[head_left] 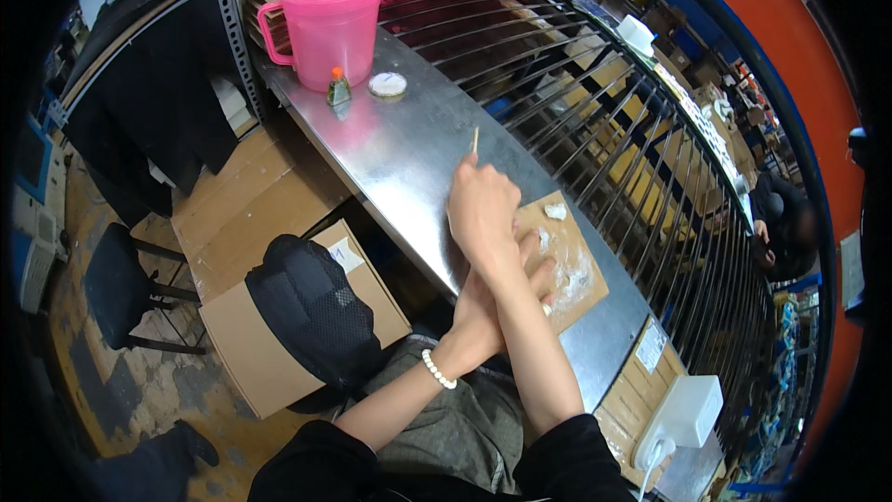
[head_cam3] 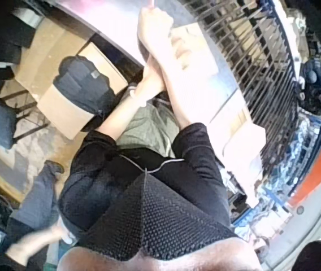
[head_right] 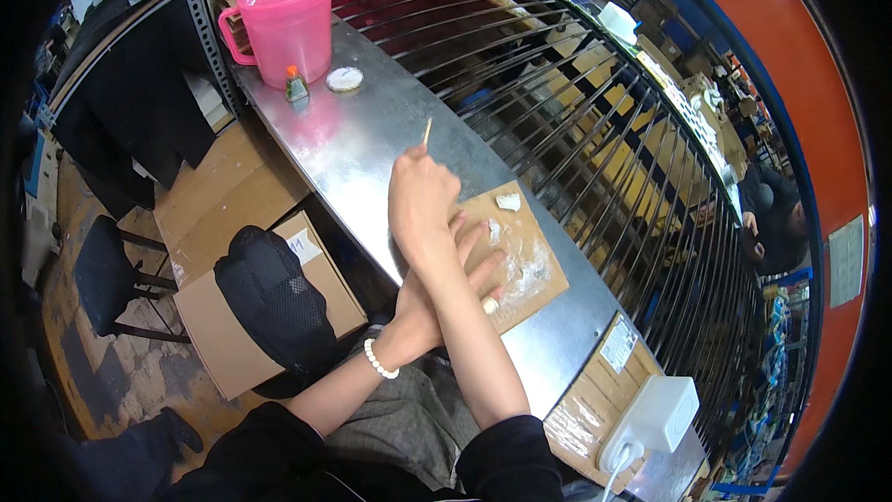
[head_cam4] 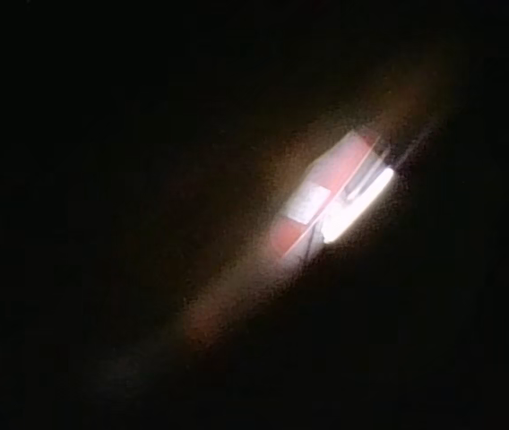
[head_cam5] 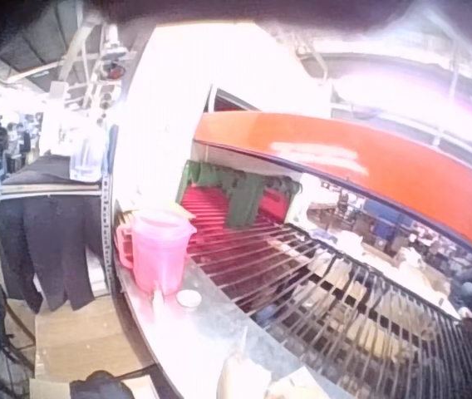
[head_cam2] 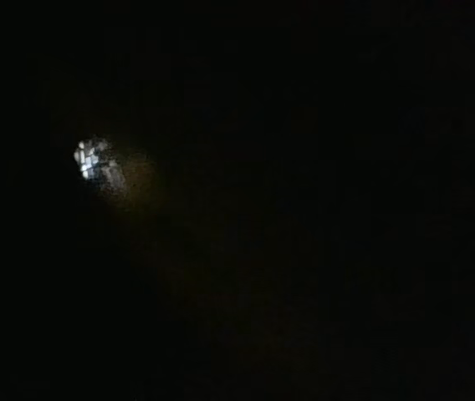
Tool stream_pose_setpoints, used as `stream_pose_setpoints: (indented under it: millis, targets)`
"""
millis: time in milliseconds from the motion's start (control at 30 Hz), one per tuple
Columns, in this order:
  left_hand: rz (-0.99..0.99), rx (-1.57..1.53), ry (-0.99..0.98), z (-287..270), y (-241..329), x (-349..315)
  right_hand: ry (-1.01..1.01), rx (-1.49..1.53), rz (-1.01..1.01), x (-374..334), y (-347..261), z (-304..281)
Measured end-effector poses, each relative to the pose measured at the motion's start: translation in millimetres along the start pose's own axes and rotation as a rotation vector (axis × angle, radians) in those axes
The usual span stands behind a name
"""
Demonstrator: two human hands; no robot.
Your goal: The person wipes a metal countertop using a wooden stick and a white cloth. They repeatedly rub the surface in short strokes, occasionally adjusting the cloth and repositioning the stick. The task continues across the same area without visible accumulation of debris or a clear final state.
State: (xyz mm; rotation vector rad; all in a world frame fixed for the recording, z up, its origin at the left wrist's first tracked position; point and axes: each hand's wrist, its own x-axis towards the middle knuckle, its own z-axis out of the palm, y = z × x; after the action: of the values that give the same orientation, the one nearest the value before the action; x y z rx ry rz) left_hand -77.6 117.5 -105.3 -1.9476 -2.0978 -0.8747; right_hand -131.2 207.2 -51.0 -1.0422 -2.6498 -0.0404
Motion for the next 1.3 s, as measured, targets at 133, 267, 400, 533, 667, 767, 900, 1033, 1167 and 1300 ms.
stream_pose_setpoints:
  millis: [133, 267, 400, 533, 667, 767, 900, 1033, 1167, 1300]
  targets:
    - [-0.01, -0.026, -0.048, -8, 6, 8, 0.005, 0.026, -0.003, 9, 19, -2]
    - [0.004, 0.028, -0.034, -6, 4, 5, -0.041, 0.016, 0.029, 5, 6, 0]
    - [-0.016, 0.001, -0.043, -2, 5, 5, 0.01, 0.08, 0.045, 0, 10, -7]
    - [-0.017, -0.071, -0.062, -1, 3, 5, 0.003, 0.056, 0.012, 9, 9, -7]
    - [-0.021, -0.074, -0.047, -1, 4, 3, -0.001, 0.077, 0.049, -1, 5, -7]
    - [-0.013, -0.053, -0.054, -10, 6, 7, 0.062, 0.088, 0.045, 10, 21, -3]
    - [0.003, 0.008, -0.019, 1, 0, 1, -0.041, 0.066, 0.001, -7, -8, -6]
    - [0.011, -0.057, -0.068, -7, 5, 7, 0.011, 0.129, -0.017, 7, 9, -4]
    - [-0.01, -0.101, -0.034, -2, 2, 6, 0.004, 0.104, -0.012, 2, -2, -4]
    - [-0.013, -0.086, -0.033, -11, 6, 8, 0.058, 0.109, 0.0, -2, -1, -4]
